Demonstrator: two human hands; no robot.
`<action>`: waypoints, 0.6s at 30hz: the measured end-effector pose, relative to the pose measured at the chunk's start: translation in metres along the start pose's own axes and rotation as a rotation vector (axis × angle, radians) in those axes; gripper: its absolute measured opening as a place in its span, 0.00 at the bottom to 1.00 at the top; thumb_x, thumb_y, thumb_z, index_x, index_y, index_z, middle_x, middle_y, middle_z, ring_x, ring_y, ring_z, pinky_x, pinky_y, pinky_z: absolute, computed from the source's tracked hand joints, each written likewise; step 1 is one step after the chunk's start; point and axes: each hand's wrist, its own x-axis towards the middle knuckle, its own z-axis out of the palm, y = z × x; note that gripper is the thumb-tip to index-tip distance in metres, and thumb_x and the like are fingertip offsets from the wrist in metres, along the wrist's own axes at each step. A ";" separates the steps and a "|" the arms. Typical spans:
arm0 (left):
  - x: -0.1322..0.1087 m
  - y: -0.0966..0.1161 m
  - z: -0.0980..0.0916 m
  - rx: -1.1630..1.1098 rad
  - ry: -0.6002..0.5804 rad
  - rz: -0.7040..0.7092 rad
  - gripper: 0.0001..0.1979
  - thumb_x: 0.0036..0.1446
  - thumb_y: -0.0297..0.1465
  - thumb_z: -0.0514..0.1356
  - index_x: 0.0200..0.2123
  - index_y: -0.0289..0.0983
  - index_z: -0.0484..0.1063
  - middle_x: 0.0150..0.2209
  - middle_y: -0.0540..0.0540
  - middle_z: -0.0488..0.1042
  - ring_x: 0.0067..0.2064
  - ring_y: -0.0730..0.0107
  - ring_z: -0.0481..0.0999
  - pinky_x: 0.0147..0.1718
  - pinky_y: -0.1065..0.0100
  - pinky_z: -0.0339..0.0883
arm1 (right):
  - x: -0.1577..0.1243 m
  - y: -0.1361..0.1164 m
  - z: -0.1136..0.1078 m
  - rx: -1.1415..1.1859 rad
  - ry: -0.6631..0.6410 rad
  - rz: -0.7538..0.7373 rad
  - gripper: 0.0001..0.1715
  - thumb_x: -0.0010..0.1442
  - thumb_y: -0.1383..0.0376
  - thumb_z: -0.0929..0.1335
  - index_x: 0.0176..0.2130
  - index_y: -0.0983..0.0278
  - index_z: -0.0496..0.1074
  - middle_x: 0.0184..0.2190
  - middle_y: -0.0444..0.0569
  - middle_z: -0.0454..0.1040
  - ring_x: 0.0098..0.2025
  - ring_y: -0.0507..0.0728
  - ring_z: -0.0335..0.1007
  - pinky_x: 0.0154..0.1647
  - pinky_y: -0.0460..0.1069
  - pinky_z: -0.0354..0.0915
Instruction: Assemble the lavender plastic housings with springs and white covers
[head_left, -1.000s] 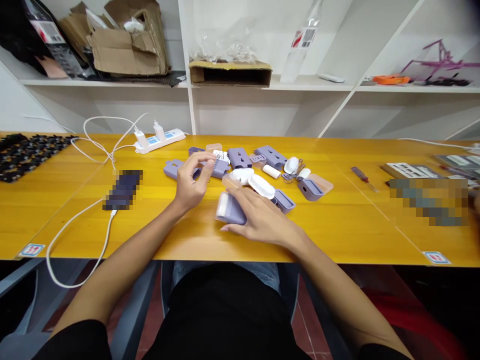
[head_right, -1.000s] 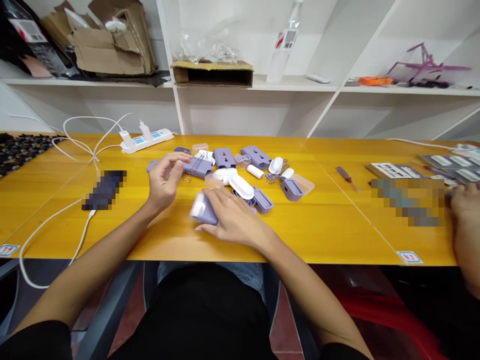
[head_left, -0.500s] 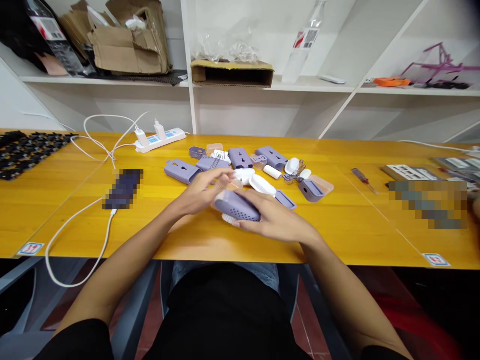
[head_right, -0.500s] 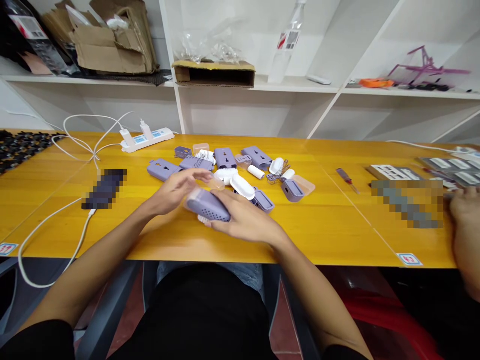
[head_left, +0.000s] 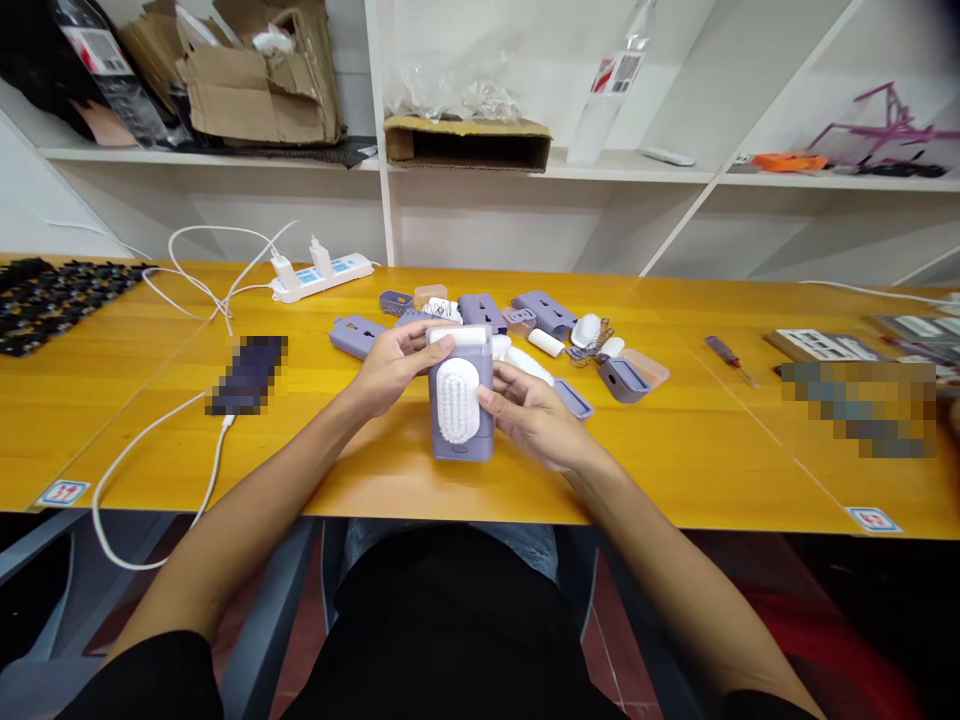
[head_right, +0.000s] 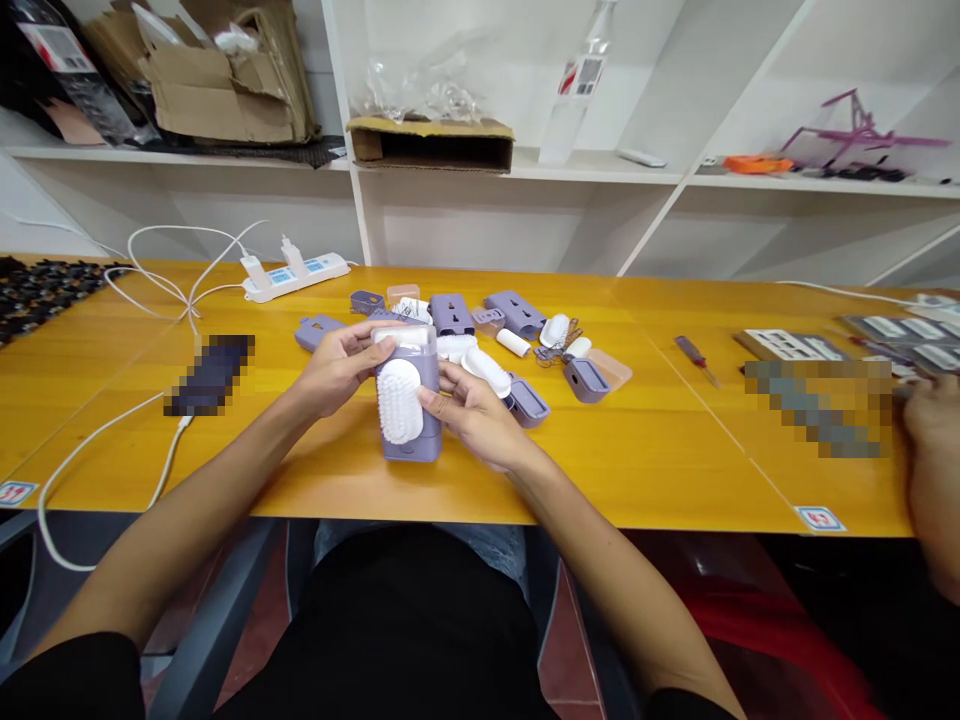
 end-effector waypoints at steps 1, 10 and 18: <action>0.000 0.001 0.000 0.011 0.022 -0.010 0.31 0.51 0.48 0.80 0.51 0.35 0.83 0.44 0.40 0.86 0.40 0.65 0.83 0.40 0.66 0.76 | 0.000 0.001 -0.001 -0.019 -0.001 0.004 0.32 0.61 0.49 0.82 0.59 0.56 0.78 0.61 0.52 0.83 0.62 0.64 0.80 0.62 0.59 0.78; 0.004 -0.001 -0.013 0.410 0.106 -0.131 0.17 0.59 0.43 0.70 0.42 0.35 0.82 0.39 0.43 0.83 0.38 0.64 0.80 0.36 0.66 0.70 | 0.004 0.014 -0.017 -0.399 0.045 0.017 0.32 0.66 0.46 0.77 0.58 0.62 0.74 0.37 0.49 0.84 0.38 0.60 0.86 0.45 0.57 0.82; -0.001 0.007 -0.025 1.232 -0.021 -0.040 0.17 0.66 0.38 0.58 0.45 0.36 0.84 0.48 0.35 0.86 0.51 0.45 0.83 0.51 0.54 0.73 | 0.000 0.008 -0.016 -0.628 0.068 -0.042 0.24 0.72 0.50 0.72 0.57 0.63 0.73 0.34 0.49 0.84 0.34 0.60 0.85 0.40 0.55 0.79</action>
